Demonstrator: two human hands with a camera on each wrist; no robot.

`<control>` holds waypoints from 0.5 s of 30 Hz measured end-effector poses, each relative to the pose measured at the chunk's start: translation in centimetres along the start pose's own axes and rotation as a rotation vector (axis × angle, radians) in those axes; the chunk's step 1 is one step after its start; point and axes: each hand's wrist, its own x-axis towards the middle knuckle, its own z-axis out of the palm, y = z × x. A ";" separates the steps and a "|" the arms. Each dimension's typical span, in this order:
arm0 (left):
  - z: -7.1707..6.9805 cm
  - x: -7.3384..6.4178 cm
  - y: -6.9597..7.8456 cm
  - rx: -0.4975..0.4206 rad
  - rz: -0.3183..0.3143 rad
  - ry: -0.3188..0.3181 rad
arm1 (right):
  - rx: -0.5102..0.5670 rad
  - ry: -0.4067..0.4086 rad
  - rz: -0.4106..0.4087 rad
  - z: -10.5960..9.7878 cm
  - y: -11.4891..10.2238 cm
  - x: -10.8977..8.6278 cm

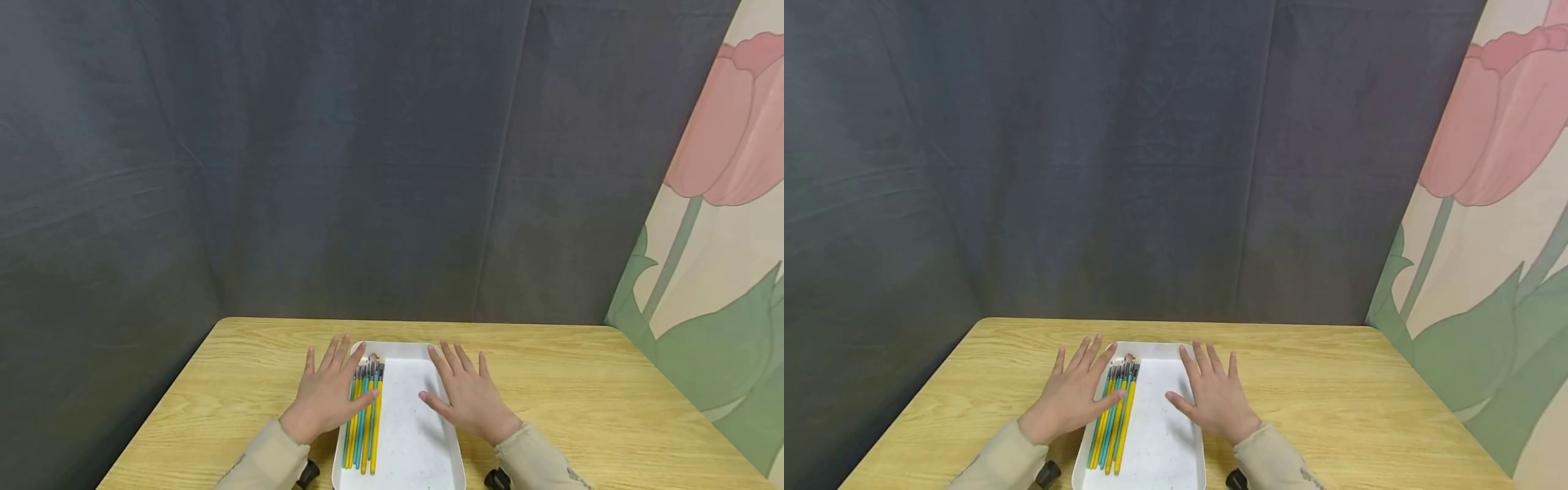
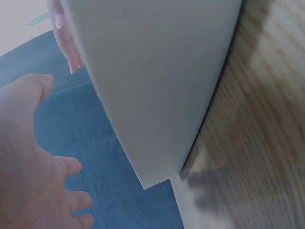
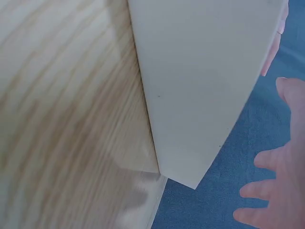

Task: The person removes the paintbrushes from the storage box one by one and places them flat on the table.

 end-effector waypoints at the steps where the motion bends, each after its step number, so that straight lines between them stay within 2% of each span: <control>1: 0.0 0.0 0.0 -0.008 0.001 -0.003 | 0.002 -0.005 0.002 0.0 0.0 0.0; 6: -0.5 0.0 -0.1 -0.114 -0.010 -0.034 | 0.043 0.007 0.037 -0.3 0.0 0.1; 11: -0.6 0.2 -0.3 -0.246 -0.077 -0.078 | 0.109 0.054 0.103 -0.7 0.3 0.1; 15: -0.3 0.4 -0.6 -0.307 -0.142 -0.076 | 0.183 0.044 0.187 -0.8 0.4 0.0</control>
